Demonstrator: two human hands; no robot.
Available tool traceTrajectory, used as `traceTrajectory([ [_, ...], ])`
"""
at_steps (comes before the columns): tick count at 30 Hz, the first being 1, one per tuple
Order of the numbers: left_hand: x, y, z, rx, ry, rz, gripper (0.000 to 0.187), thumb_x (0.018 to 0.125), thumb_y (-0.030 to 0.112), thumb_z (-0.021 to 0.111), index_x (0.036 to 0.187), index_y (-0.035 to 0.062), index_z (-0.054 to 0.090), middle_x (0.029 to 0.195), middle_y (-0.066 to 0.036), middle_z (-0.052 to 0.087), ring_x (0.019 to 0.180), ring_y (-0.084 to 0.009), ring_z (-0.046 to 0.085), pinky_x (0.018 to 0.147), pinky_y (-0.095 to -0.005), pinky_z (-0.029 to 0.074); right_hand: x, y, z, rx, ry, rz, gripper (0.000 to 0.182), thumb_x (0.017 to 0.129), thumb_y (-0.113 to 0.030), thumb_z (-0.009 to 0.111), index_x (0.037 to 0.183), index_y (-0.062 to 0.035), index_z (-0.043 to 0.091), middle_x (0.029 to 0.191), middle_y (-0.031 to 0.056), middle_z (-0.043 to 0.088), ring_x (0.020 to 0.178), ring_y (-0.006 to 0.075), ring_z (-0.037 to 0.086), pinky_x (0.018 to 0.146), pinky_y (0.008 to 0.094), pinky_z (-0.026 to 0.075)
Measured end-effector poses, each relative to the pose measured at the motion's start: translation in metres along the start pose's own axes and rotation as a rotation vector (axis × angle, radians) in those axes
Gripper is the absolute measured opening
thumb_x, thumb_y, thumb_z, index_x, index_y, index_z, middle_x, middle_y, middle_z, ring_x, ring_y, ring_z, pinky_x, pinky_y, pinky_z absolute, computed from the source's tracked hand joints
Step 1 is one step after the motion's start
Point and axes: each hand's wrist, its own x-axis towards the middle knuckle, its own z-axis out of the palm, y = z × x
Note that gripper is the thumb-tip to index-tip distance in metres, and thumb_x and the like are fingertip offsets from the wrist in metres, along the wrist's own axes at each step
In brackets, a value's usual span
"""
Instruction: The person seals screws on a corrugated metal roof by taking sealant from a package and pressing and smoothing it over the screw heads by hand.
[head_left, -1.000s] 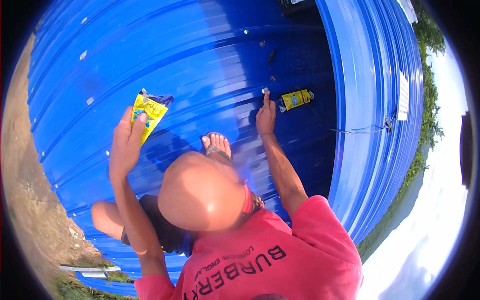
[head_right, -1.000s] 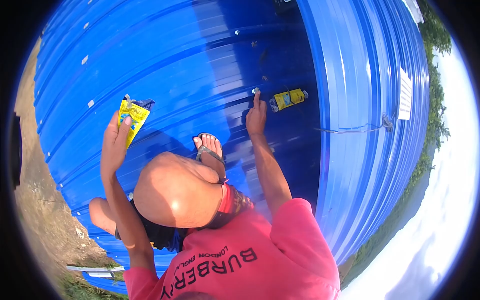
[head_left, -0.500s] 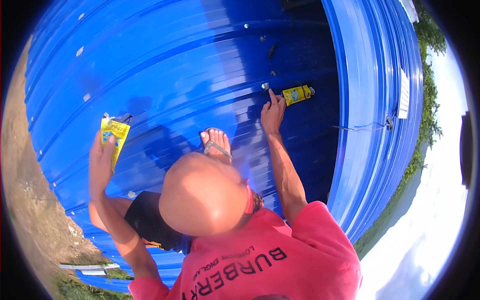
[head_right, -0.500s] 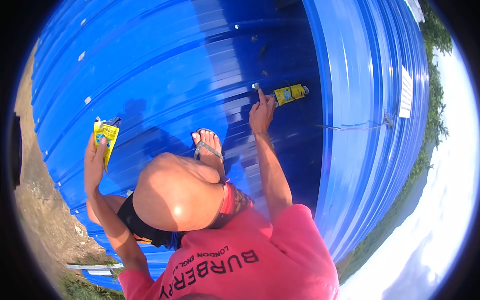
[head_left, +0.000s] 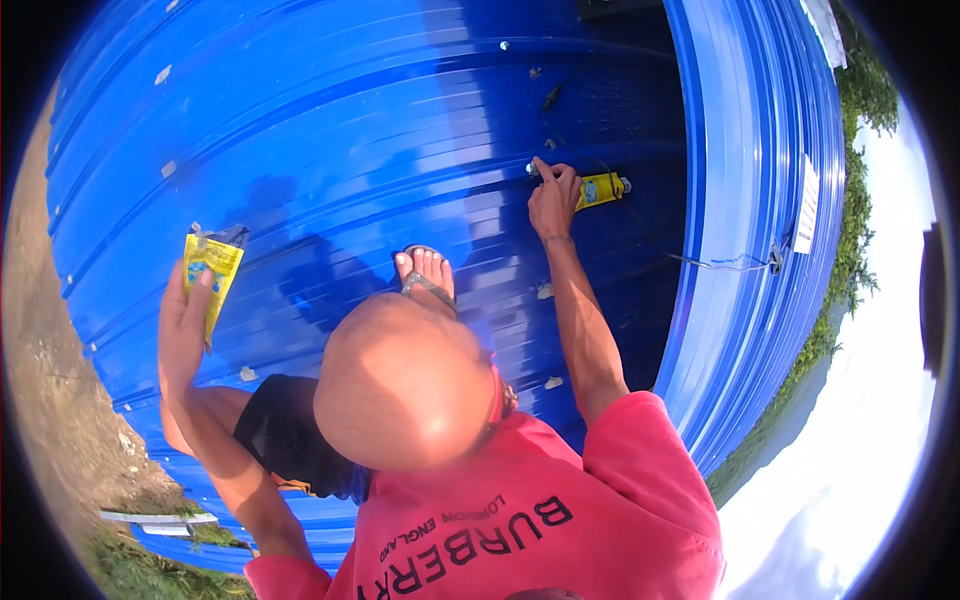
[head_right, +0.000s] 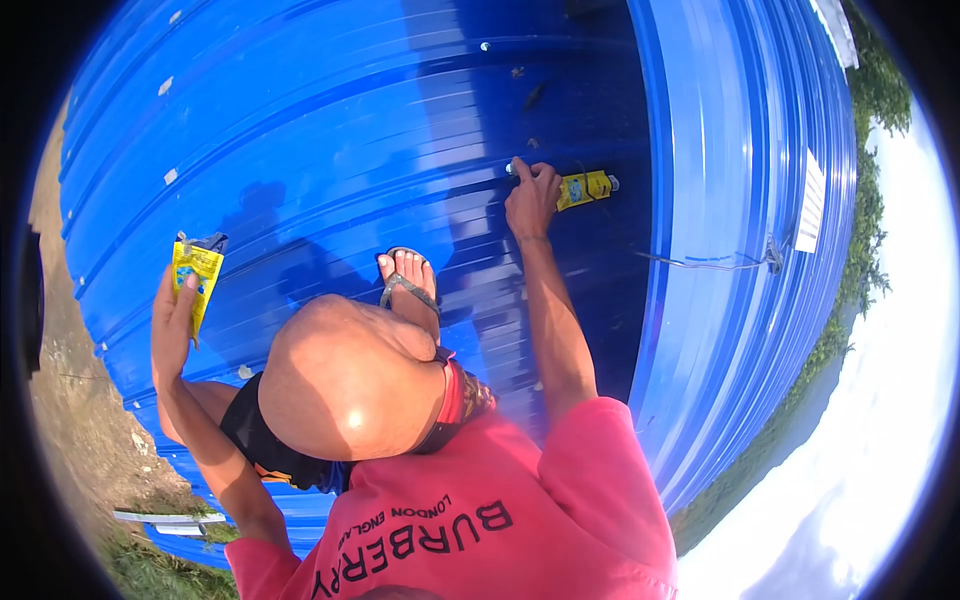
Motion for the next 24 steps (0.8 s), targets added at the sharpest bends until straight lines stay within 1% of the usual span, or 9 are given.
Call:
traceTrajectory([
  [3,0.003,-0.010,0.000,0.018,-0.018,0.067,0.035,0.106,0.030,0.051,0.132,0.0063,0.056,0.076,0.004,0.057,0.051,-0.0009,0.044,0.041,-0.0209,0.030,0.007,0.001,0.003,-0.021,-0.006,-0.042,0.043,0.080,0.000,0.064,0.119,-0.0154,0.072,0.115,0.0137,0.053,0.108,0.0358,0.048,0.092,0.0481,0.042],
  [4,0.002,-0.008,-0.001,0.026,-0.017,0.047,0.035,0.106,0.030,0.051,0.132,0.0061,0.056,0.076,0.004,0.057,0.052,-0.0010,0.044,0.042,-0.0210,0.031,0.009,0.000,0.003,-0.029,-0.007,-0.056,0.042,0.080,0.000,0.064,0.118,-0.0151,0.072,0.114,0.0135,0.053,0.107,0.0353,0.048,0.091,0.0476,0.042],
  [6,-0.002,-0.002,-0.002,0.042,-0.015,0.008,0.035,0.106,0.029,0.051,0.132,0.0057,0.056,0.078,0.004,0.058,0.053,-0.0011,0.044,0.043,-0.0211,0.031,0.008,-0.003,0.002,-0.094,0.004,-0.156,0.043,0.080,-0.001,0.065,0.121,-0.0140,0.070,0.111,0.0133,0.053,0.105,0.0344,0.049,0.090,0.0466,0.041],
  [9,0.007,-0.023,-0.003,0.056,0.023,0.185,0.036,0.106,0.030,0.051,0.132,0.0051,0.056,0.077,0.004,0.058,0.053,-0.0014,0.044,0.043,-0.0213,0.031,-0.001,-0.016,-0.007,-0.233,-0.048,-0.223,0.051,0.080,-0.003,0.065,0.130,-0.0127,0.063,0.108,0.0129,0.053,0.103,0.0328,0.049,0.091,0.0447,0.040],
  [12,0.000,-0.008,-0.011,0.027,-0.027,0.050,0.038,0.107,0.031,0.050,0.135,0.0051,0.055,0.076,0.004,0.057,0.052,-0.0014,0.044,0.041,-0.0214,0.031,-0.016,-0.016,-0.007,-0.377,-0.103,-0.249,0.063,0.080,-0.005,0.066,0.141,-0.0127,0.054,0.106,0.0125,0.052,0.101,0.0316,0.049,0.091,0.0442,0.040],
  [16,-0.008,0.005,-0.015,-0.002,-0.001,0.017,0.042,0.107,0.033,0.050,0.139,0.0062,0.053,0.073,0.004,0.056,0.049,-0.0014,0.044,0.039,-0.0210,0.031,-0.031,-0.010,-0.007,-0.476,-0.164,-0.264,0.071,0.080,-0.006,0.067,0.147,-0.0140,0.048,0.105,0.0117,0.052,0.100,0.0305,0.049,0.092,0.0437,0.039],
  [19,-0.007,0.002,-0.018,-0.012,0.029,0.006,0.044,0.107,0.035,0.050,0.140,0.0071,0.052,0.072,0.004,0.056,0.047,-0.0016,0.045,0.038,-0.0207,0.031,-0.034,-0.009,-0.013,-0.359,-0.134,-0.270,0.070,0.080,-0.005,0.066,0.147,-0.0136,0.048,0.104,0.0116,0.051,0.099,0.0307,0.049,0.090,0.0442,0.039],
  [21,-0.006,-0.003,-0.020,-0.015,0.037,-0.003,0.044,0.107,0.037,0.051,0.140,0.0076,0.052,0.070,0.004,0.056,0.046,-0.0018,0.044,0.036,-0.0208,0.031,-0.028,-0.012,-0.020,-0.282,-0.085,-0.226,0.068,0.080,-0.004,0.065,0.146,-0.0135,0.050,0.104,0.0113,0.051,0.099,0.0309,0.049,0.089,0.0443,0.039],
  [24,-0.005,-0.004,-0.021,-0.063,-0.005,-0.005,0.045,0.107,0.035,0.052,0.140,0.0064,0.052,0.080,0.004,0.058,0.056,-0.0006,0.048,0.045,-0.0195,0.036,-0.019,-0.003,-0.017,-0.230,-0.049,-0.232,0.066,0.080,-0.003,0.065,0.144,-0.0147,0.053,0.104,0.0107,0.051,0.098,0.0310,0.048,0.087,0.0448,0.038],
])
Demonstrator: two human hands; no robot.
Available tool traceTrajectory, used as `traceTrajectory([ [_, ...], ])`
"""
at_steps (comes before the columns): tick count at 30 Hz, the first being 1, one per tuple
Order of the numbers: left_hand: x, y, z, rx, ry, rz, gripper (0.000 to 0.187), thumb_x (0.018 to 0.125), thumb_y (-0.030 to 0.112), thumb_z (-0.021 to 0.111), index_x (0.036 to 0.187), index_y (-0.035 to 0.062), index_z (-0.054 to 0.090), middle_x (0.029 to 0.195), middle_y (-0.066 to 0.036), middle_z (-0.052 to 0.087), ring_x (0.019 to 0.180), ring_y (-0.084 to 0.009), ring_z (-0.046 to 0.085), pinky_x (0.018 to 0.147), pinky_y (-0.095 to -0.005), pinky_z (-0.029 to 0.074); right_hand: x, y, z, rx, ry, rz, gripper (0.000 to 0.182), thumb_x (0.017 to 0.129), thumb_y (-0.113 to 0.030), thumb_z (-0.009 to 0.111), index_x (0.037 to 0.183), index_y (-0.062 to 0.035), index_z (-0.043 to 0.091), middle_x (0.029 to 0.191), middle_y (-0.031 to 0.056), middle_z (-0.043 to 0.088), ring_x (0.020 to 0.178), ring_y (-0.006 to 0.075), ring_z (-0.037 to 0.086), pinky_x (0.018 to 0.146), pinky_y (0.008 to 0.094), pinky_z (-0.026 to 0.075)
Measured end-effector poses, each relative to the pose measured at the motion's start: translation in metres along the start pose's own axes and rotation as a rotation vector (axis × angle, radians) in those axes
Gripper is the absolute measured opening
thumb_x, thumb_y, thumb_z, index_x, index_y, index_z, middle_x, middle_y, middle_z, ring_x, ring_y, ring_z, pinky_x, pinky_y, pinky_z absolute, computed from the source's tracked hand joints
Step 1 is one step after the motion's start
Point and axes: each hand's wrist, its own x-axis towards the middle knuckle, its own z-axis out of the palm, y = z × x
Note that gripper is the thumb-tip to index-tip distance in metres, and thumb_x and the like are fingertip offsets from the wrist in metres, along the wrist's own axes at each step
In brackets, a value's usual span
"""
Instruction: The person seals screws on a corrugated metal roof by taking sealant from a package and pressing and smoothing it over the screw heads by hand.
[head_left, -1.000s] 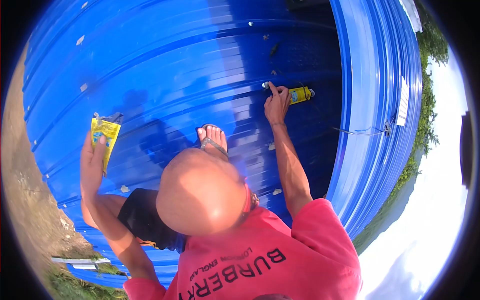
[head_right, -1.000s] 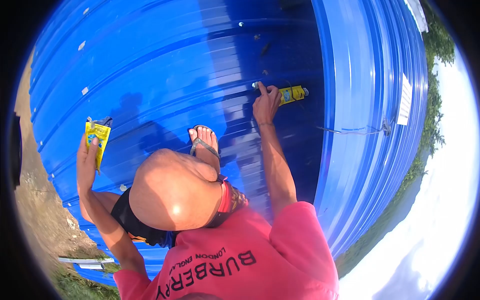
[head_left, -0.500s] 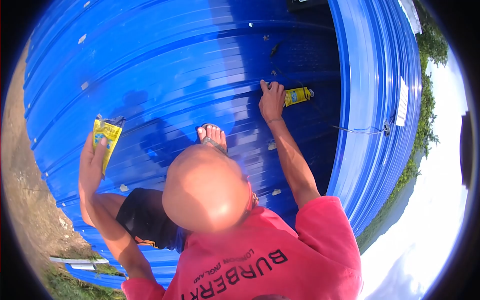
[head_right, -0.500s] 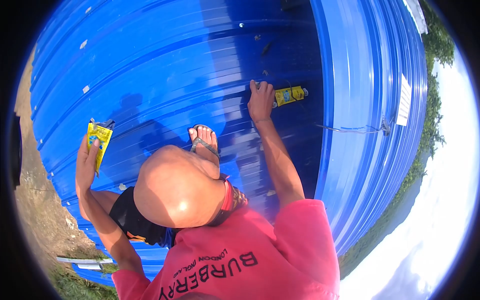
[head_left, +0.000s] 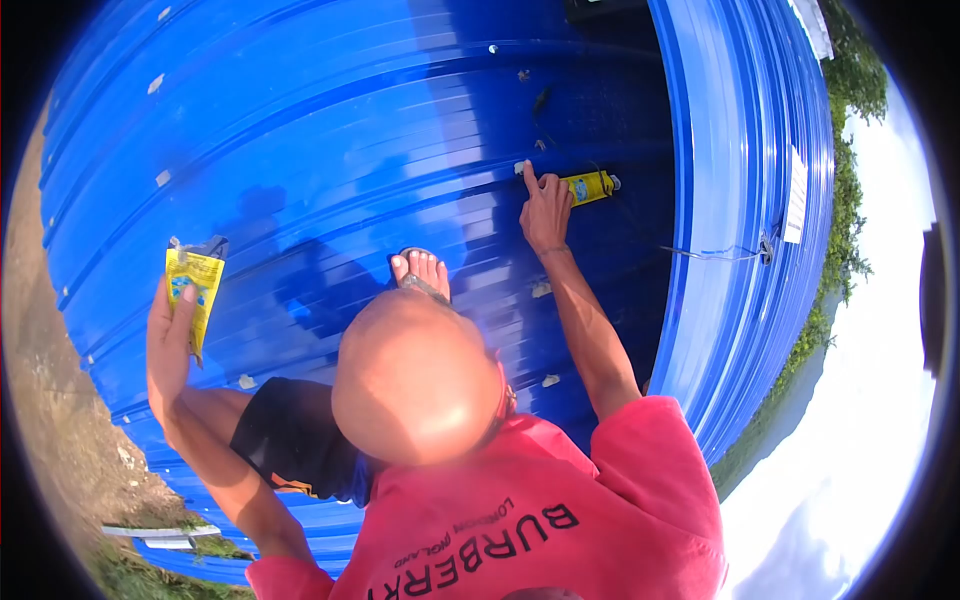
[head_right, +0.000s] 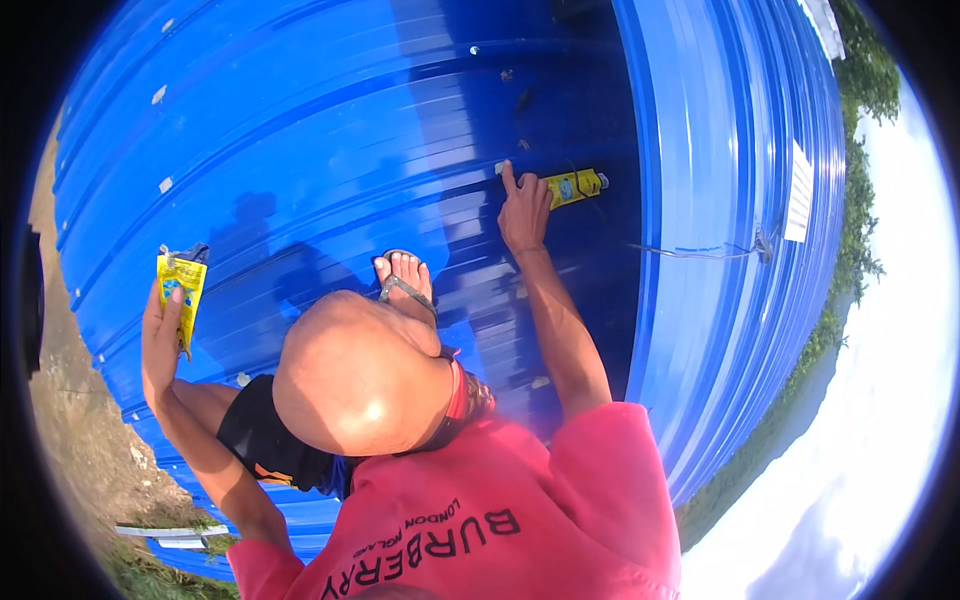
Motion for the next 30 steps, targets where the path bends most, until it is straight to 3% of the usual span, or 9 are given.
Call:
traceTrajectory([
  [6,0.001,-0.009,-0.011,-0.126,-0.066,0.017,0.043,0.107,0.031,0.053,0.140,0.0031,0.051,0.102,0.004,0.058,0.082,0.0000,0.047,0.068,-0.0187,0.040,0.004,0.018,0.012,-0.008,-0.019,0.004,0.066,0.081,-0.003,0.062,0.144,-0.0189,0.053,0.107,0.0110,0.052,0.101,0.0312,0.048,0.087,0.0458,0.039],
  [10,-0.003,-0.007,-0.013,-0.131,-0.076,0.005,0.043,0.107,0.031,0.052,0.140,0.0030,0.051,0.101,0.004,0.059,0.079,0.0000,0.047,0.065,-0.0182,0.040,-0.009,0.015,0.017,0.036,-0.070,0.095,0.070,0.080,-0.005,0.062,0.148,-0.0172,0.049,0.110,0.0130,0.053,0.103,0.0333,0.048,0.089,0.0470,0.040],
  [19,-0.005,-0.008,-0.013,-0.142,-0.085,0.005,0.046,0.107,0.029,0.052,0.144,0.0030,0.048,0.101,0.004,0.059,0.077,0.0008,0.049,0.063,-0.0171,0.040,-0.022,-0.054,0.035,0.168,-0.200,0.374,0.091,0.079,-0.012,0.062,0.159,-0.0036,0.020,0.113,0.0193,0.051,0.105,0.0370,0.046,0.096,0.0514,0.036],
  [23,-0.002,-0.015,-0.015,-0.162,-0.090,0.017,0.047,0.107,0.028,0.053,0.146,0.0029,0.047,0.103,0.003,0.060,0.079,0.0008,0.050,0.065,-0.0169,0.041,-0.020,-0.054,0.023,0.200,-0.194,0.384,0.087,0.080,-0.012,0.061,0.159,-0.0053,0.023,0.114,0.0186,0.051,0.105,0.0375,0.046,0.096,0.0514,0.035],
  [30,-0.002,-0.011,-0.010,-0.121,-0.108,0.023,0.044,0.107,0.027,0.052,0.144,0.0019,0.049,0.109,0.002,0.061,0.088,-0.0005,0.052,0.076,-0.0178,0.044,0.002,-0.015,0.031,0.126,0.016,0.250,0.070,0.079,-0.008,0.062,0.147,-0.0123,0.048,0.109,0.0161,0.051,0.103,0.0363,0.047,0.092,0.0506,0.037],
])
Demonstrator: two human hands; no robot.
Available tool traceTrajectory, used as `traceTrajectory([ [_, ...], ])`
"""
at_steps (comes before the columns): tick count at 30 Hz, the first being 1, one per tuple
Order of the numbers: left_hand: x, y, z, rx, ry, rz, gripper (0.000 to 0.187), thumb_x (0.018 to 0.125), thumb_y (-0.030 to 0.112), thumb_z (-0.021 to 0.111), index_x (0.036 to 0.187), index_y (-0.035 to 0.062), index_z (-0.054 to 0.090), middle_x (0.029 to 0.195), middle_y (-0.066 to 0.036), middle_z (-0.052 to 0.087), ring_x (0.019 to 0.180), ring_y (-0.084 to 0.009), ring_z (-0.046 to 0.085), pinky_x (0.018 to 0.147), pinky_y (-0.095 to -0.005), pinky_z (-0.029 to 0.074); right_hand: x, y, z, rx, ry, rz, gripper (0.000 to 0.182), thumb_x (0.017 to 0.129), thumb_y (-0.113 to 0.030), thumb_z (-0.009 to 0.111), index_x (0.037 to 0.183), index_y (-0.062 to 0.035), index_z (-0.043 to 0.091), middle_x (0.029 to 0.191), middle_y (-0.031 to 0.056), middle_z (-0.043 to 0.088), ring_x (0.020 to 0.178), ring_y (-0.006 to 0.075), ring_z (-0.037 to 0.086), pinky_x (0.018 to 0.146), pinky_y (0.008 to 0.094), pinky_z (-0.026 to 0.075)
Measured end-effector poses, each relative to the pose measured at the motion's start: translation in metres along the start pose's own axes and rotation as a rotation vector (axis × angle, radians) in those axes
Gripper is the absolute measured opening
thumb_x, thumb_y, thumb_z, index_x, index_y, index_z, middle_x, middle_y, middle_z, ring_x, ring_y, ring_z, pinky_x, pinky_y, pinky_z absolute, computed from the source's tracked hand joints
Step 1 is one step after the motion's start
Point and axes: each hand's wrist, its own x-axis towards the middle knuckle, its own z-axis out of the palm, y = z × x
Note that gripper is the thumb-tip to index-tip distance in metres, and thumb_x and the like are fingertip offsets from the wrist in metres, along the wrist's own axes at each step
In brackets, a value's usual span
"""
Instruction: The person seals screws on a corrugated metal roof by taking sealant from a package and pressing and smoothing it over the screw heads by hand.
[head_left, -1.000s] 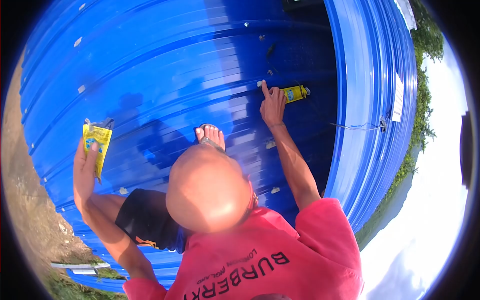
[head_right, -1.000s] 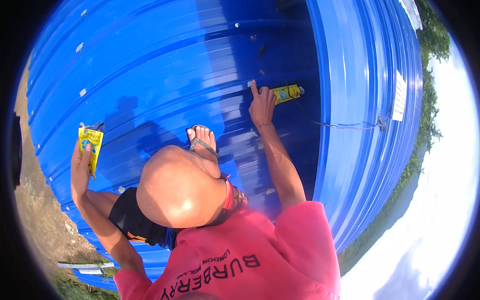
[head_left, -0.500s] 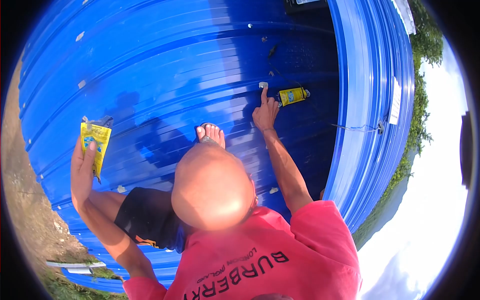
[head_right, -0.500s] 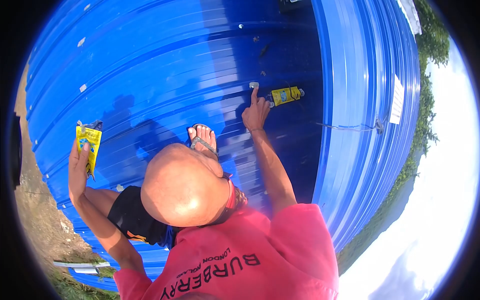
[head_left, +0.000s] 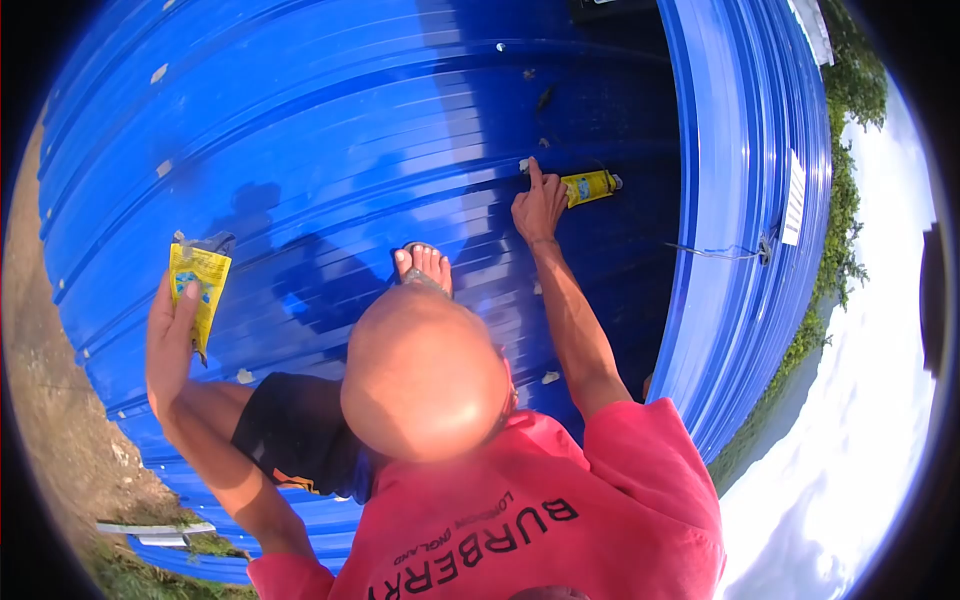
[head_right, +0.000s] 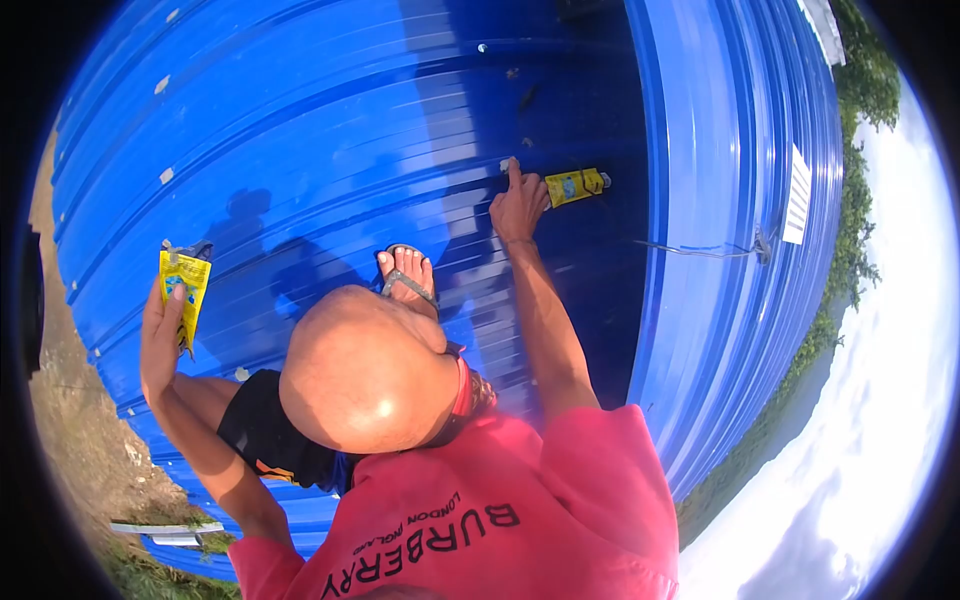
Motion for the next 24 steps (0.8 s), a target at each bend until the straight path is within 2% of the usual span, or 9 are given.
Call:
traceTrajectory([
  [2,0.000,-0.002,0.003,-0.026,0.008,-0.006,0.044,0.107,0.027,0.052,0.143,0.0021,0.049,0.110,0.002,0.061,0.087,-0.0004,0.052,0.074,-0.0177,0.044,0.002,0.001,-0.001,0.003,0.020,-0.025,0.066,0.079,-0.008,0.062,0.144,-0.0129,0.052,0.108,0.0154,0.051,0.103,0.0357,0.047,0.092,0.0500,0.036],
  [5,-0.001,-0.002,0.002,-0.035,-0.001,-0.015,0.044,0.107,0.027,0.052,0.143,0.0022,0.049,0.110,0.002,0.062,0.087,-0.0004,0.053,0.074,-0.0177,0.044,0.000,0.001,-0.005,-0.035,0.021,-0.119,0.067,0.079,-0.009,0.064,0.145,-0.0128,0.051,0.105,0.0141,0.051,0.100,0.0343,0.047,0.092,0.0478,0.036],
  [8,-0.002,-0.002,0.003,-0.060,0.003,-0.038,0.045,0.107,0.027,0.052,0.144,0.0025,0.048,0.111,0.002,0.062,0.087,-0.0002,0.054,0.074,-0.0178,0.045,-0.008,-0.002,-0.015,-0.229,-0.043,-0.219,0.074,0.078,-0.008,0.068,0.149,-0.0130,0.046,0.101,0.0122,0.050,0.098,0.0315,0.047,0.092,0.0448,0.036],
  [14,0.000,-0.007,0.005,-0.070,0.009,-0.031,0.046,0.107,0.027,0.053,0.146,0.0034,0.047,0.111,0.002,0.062,0.087,0.0000,0.054,0.074,-0.0179,0.045,-0.029,0.002,-0.019,-0.453,-0.174,-0.223,0.087,0.077,-0.006,0.070,0.156,-0.0139,0.034,0.098,0.0103,0.049,0.096,0.0283,0.048,0.092,0.0415,0.037],
  [20,-0.001,-0.003,0.007,-0.054,0.016,-0.032,0.045,0.107,0.028,0.052,0.145,0.0036,0.048,0.110,0.003,0.062,0.085,-0.0002,0.052,0.072,-0.0179,0.044,-0.015,-0.011,-0.027,-0.239,-0.043,-0.228,0.077,0.080,-0.005,0.066,0.152,-0.0124,0.040,0.102,0.0124,0.051,0.098,0.0310,0.049,0.092,0.0427,0.037],
  [24,-0.001,-0.002,0.007,-0.034,0.011,-0.026,0.045,0.107,0.029,0.053,0.144,0.0034,0.049,0.109,0.003,0.062,0.087,-0.0003,0.052,0.073,-0.0177,0.043,0.008,-0.014,-0.018,-0.261,-0.019,-0.225,0.071,0.080,-0.007,0.065,0.148,-0.0119,0.044,0.106,0.0138,0.050,0.099,0.0324,0.047,0.090,0.0446,0.036],
])
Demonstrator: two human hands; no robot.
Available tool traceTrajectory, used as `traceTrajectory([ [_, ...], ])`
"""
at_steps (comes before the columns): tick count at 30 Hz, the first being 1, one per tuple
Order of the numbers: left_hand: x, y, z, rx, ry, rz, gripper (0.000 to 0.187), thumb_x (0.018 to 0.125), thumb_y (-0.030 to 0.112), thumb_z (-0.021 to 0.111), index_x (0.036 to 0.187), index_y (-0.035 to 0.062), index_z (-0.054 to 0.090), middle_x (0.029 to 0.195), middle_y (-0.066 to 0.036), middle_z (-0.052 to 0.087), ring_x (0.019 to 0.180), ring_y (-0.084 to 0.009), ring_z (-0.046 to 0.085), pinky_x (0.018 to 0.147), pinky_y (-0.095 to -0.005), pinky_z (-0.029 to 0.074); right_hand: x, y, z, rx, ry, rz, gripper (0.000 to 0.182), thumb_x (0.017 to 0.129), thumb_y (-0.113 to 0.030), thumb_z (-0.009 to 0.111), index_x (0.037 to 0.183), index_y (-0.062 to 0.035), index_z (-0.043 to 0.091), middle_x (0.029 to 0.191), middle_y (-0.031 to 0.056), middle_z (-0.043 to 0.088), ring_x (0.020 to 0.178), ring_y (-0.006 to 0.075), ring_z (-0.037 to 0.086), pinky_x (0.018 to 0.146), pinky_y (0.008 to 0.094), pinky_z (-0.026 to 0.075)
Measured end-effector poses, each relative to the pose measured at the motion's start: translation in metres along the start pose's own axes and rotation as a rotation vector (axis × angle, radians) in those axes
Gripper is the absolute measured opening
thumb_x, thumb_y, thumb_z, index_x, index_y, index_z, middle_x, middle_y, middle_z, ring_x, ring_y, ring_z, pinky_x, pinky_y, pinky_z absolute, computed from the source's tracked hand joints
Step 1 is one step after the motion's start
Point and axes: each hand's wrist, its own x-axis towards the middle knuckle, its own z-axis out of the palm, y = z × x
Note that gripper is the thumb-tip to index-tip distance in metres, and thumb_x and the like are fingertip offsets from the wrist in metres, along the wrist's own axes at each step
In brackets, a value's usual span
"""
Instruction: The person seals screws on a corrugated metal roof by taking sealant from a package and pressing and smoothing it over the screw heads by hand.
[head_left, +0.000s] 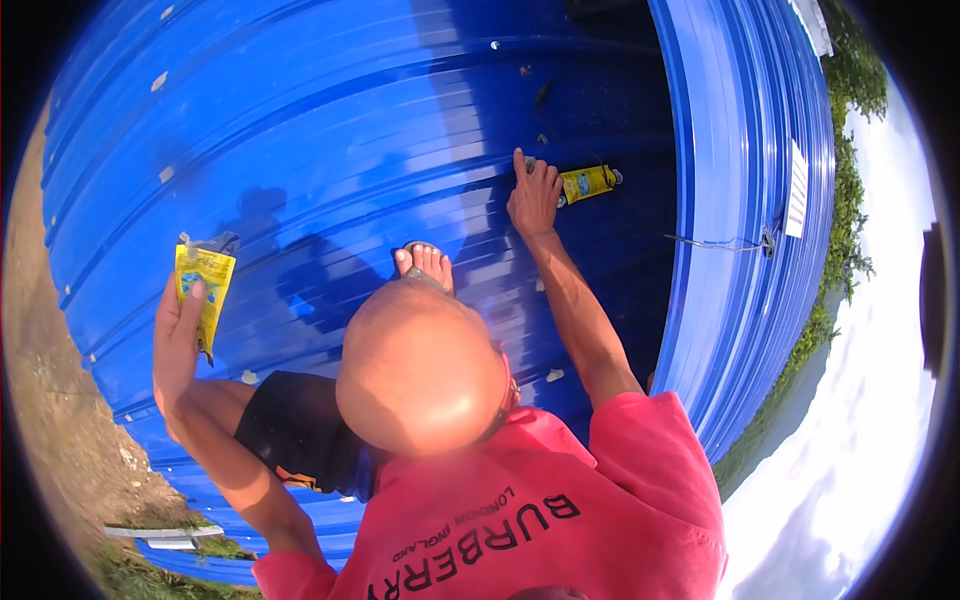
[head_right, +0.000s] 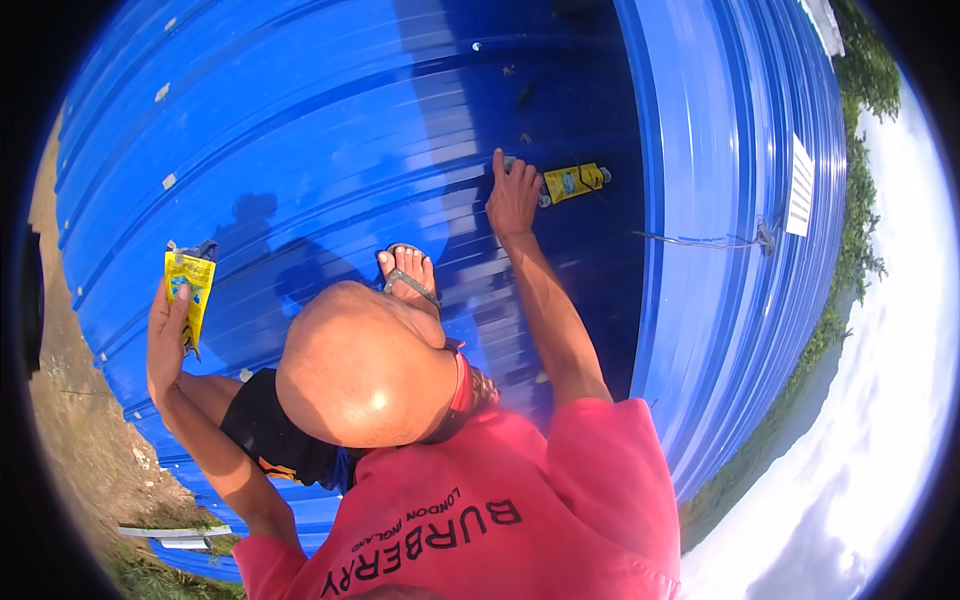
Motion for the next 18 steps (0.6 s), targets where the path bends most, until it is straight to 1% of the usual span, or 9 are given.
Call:
traceTrajectory([
  [2,-0.002,0.003,0.000,0.002,0.000,-0.007,0.045,0.107,0.029,0.053,0.144,0.0030,0.050,0.109,0.003,0.062,0.087,-0.0005,0.052,0.073,-0.0177,0.043,0.003,0.000,0.003,-0.028,0.014,-0.015,0.064,0.081,-0.006,0.065,0.143,-0.0117,0.050,0.104,0.0135,0.052,0.098,0.0313,0.049,0.092,0.0438,0.037],
  [5,-0.005,0.004,0.003,0.002,0.018,-0.002,0.045,0.107,0.029,0.053,0.143,0.0026,0.050,0.109,0.002,0.062,0.087,-0.0007,0.052,0.074,-0.0178,0.043,-0.006,0.003,0.004,-0.054,0.017,-0.035,0.069,0.080,-0.007,0.067,0.146,-0.0137,0.047,0.103,0.0128,0.052,0.098,0.0300,0.049,0.093,0.0429,0.037],
  [11,-0.007,0.004,0.004,0.008,0.022,0.025,0.045,0.107,0.029,0.052,0.143,0.0024,0.050,0.108,0.002,0.062,0.087,-0.0008,0.052,0.073,-0.0182,0.043,-0.035,0.009,0.008,-0.205,-0.165,-0.012,0.093,0.077,-0.013,0.074,0.159,-0.0187,0.029,0.103,0.0088,0.050,0.099,0.0273,0.048,0.096,0.0420,0.036],
  [14,-0.007,0.007,0.003,0.025,0.011,0.011,0.045,0.107,0.029,0.052,0.143,0.0023,0.050,0.108,0.003,0.061,0.086,-0.0010,0.051,0.073,-0.0185,0.043,-0.044,0.017,0.014,-0.218,-0.179,-0.003,0.099,0.076,-0.015,0.076,0.160,-0.0206,0.025,0.106,0.0079,0.050,0.101,0.0270,0.048,0.098,0.0425,0.036],
  [18,-0.004,0.002,0.000,0.040,-0.003,0.005,0.045,0.107,0.029,0.053,0.143,0.0023,0.050,0.106,0.003,0.061,0.085,-0.0012,0.051,0.072,-0.0187,0.043,-0.046,0.017,0.012,-0.215,-0.115,0.007,0.097,0.078,-0.014,0.074,0.161,-0.0213,0.024,0.112,0.0083,0.049,0.103,0.0267,0.048,0.099,0.0426,0.036],
])
